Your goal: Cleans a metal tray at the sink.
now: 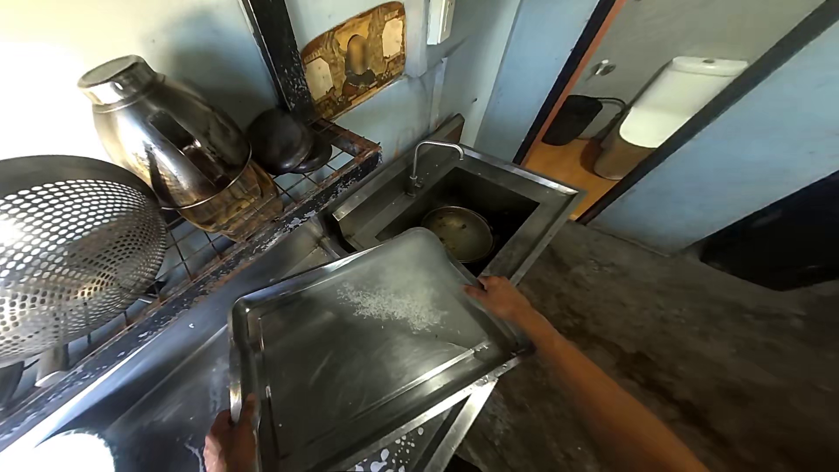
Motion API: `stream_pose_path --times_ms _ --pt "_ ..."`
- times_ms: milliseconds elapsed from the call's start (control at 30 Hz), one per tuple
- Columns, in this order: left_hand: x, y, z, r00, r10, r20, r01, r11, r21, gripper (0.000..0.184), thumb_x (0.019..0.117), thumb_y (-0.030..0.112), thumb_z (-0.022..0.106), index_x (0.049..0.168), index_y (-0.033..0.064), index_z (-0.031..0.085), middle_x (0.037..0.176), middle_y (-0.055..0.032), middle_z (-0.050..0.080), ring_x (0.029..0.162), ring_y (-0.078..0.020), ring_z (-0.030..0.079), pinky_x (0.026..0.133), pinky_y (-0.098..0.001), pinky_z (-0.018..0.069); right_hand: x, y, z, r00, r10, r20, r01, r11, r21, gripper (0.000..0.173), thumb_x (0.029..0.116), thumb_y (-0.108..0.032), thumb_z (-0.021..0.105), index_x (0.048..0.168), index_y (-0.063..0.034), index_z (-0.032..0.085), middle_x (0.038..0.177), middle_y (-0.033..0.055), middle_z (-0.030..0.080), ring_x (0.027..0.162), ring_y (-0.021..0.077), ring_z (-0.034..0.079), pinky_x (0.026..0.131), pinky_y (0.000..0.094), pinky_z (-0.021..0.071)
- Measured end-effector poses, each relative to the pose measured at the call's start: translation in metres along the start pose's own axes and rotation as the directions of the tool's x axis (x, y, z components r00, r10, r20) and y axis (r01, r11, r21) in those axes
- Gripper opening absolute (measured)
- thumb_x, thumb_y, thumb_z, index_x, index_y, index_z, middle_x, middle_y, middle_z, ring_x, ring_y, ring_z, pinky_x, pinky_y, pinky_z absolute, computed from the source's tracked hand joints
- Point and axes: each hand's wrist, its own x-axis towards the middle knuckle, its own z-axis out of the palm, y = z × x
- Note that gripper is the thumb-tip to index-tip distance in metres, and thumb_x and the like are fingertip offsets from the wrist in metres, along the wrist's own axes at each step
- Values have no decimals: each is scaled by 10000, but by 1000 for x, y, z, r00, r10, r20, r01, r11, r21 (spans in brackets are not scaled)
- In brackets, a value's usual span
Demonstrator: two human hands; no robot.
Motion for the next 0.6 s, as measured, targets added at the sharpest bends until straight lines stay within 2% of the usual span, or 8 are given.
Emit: stream_pose_path --times_ms 600 --pt "3 -2 -2 1000 8 1 -8 1000 -20 493 1000 429 656 1015 -64 679 923 -256 674 899 -393 658 839 -592 510 6 2 1 1000 -11 12 12 999 -39 526 989 -547 614 945 -29 696 909 175 690 904 359 693 798 590 562"
